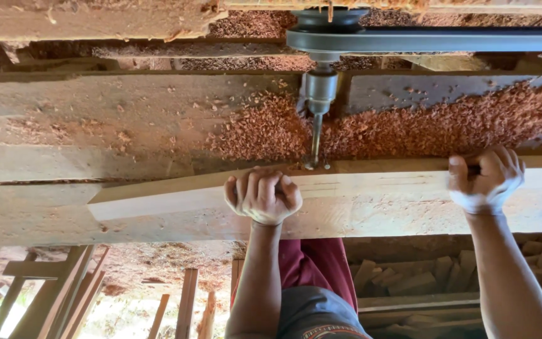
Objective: The person drills holes in long wooden slats using a bench drill press, positioning each slat's pencil marks under the bit and feeding it forward to drill, then sliding it aside and bringing the next slat into place. Near the end, the person picks up a hammer and taps at the drilled slat.
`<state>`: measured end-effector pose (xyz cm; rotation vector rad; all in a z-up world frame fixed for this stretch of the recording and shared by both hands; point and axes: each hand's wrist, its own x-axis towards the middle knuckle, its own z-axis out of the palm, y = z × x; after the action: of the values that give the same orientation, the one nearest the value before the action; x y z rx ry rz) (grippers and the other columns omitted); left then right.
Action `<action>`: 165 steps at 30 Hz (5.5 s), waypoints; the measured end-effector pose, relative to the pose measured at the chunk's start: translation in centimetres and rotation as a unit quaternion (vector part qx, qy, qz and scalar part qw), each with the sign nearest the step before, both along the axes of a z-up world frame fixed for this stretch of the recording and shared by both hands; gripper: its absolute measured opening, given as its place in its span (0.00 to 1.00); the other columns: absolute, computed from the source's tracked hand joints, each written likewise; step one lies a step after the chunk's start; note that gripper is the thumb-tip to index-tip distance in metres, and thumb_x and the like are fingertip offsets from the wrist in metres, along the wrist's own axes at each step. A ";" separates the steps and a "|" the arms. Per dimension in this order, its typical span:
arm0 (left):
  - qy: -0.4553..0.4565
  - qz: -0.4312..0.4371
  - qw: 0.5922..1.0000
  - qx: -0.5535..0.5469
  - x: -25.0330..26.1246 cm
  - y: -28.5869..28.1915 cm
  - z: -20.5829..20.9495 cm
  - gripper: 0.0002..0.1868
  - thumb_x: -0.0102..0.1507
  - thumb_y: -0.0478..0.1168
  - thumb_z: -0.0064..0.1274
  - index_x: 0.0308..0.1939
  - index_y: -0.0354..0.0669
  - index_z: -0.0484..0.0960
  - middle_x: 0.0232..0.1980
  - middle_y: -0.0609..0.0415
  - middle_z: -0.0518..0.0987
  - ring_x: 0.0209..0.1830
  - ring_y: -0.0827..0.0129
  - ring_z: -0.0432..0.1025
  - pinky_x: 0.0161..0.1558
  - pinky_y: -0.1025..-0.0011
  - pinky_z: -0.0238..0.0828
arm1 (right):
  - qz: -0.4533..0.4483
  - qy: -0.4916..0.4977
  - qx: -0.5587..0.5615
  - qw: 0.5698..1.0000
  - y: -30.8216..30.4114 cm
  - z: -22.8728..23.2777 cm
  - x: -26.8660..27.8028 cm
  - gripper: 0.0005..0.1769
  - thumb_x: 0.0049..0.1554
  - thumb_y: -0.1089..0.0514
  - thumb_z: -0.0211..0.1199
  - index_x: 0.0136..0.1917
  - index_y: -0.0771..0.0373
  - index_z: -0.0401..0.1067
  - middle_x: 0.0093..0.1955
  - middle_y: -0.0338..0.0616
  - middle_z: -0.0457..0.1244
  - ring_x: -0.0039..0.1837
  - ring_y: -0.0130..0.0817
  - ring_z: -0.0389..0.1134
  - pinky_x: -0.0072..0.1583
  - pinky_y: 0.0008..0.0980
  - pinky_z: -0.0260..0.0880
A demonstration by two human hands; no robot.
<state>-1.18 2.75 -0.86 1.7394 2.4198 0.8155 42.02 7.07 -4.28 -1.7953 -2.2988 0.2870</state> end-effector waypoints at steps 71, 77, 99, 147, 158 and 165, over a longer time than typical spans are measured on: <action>0.048 -0.021 0.998 -0.039 1.8 -0.8 1.0 0.11 0.67 0.49 0.45 0.29 0.56 0.70 0.29 0.65 0.75 0.29 0.70 0.68 0.49 0.64 0.55 | 0.019 -0.039 0.005 0.999 0.4 -3.1 4.4 0.33 0.65 0.35 0.59 0.26 0.52 0.56 0.24 0.37 0.49 0.31 0.33 0.48 0.36 0.35 0.44; 0.037 -0.016 0.999 -0.021 1.7 0.0 1.0 0.12 0.66 0.48 0.46 0.28 0.56 0.69 0.27 0.64 0.73 0.27 0.68 0.68 0.46 0.65 0.58 | 0.005 -0.028 -0.008 1.000 0.8 -2.2 3.6 0.32 0.65 0.39 0.59 0.26 0.52 0.55 0.24 0.37 0.50 0.32 0.33 0.48 0.37 0.35 0.44; 0.049 -0.008 0.999 -0.010 1.6 0.1 0.6 0.10 0.65 0.48 0.44 0.30 0.57 0.72 0.30 0.67 0.78 0.29 0.71 0.71 0.55 0.65 0.59 | -0.004 -0.018 -0.011 1.000 0.9 -2.1 2.9 0.27 0.64 0.48 0.59 0.27 0.50 0.54 0.25 0.34 0.49 0.30 0.30 0.46 0.36 0.32 0.43; 0.011 0.002 0.999 0.032 0.8 0.5 0.1 0.08 0.63 0.48 0.46 0.31 0.55 0.75 0.28 0.61 0.78 0.31 0.67 0.74 0.62 0.62 0.58 | -0.011 0.000 0.007 1.000 1.5 -1.3 1.7 0.25 0.61 0.54 0.60 0.27 0.52 0.52 0.26 0.37 0.49 0.29 0.32 0.45 0.35 0.35 0.45; 0.014 -0.006 0.999 0.031 0.4 1.0 -0.1 0.09 0.64 0.48 0.45 0.32 0.54 0.76 0.29 0.61 0.79 0.31 0.67 0.73 0.62 0.61 0.57 | -0.014 0.011 0.017 1.000 1.4 -1.5 1.4 0.25 0.64 0.51 0.59 0.30 0.52 0.53 0.26 0.37 0.49 0.30 0.31 0.46 0.36 0.35 0.45; 0.010 -0.007 0.999 0.049 0.4 1.2 -0.7 0.11 0.66 0.49 0.45 0.31 0.55 0.75 0.29 0.63 0.79 0.31 0.70 0.74 0.62 0.61 0.58 | -0.014 0.044 0.037 0.998 1.7 -1.7 1.1 0.25 0.65 0.51 0.58 0.29 0.51 0.53 0.27 0.35 0.49 0.29 0.30 0.44 0.34 0.33 0.45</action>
<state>-0.81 3.96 -1.60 1.8047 2.4148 0.9356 43.15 8.76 -5.98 -1.7427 -2.1936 0.2668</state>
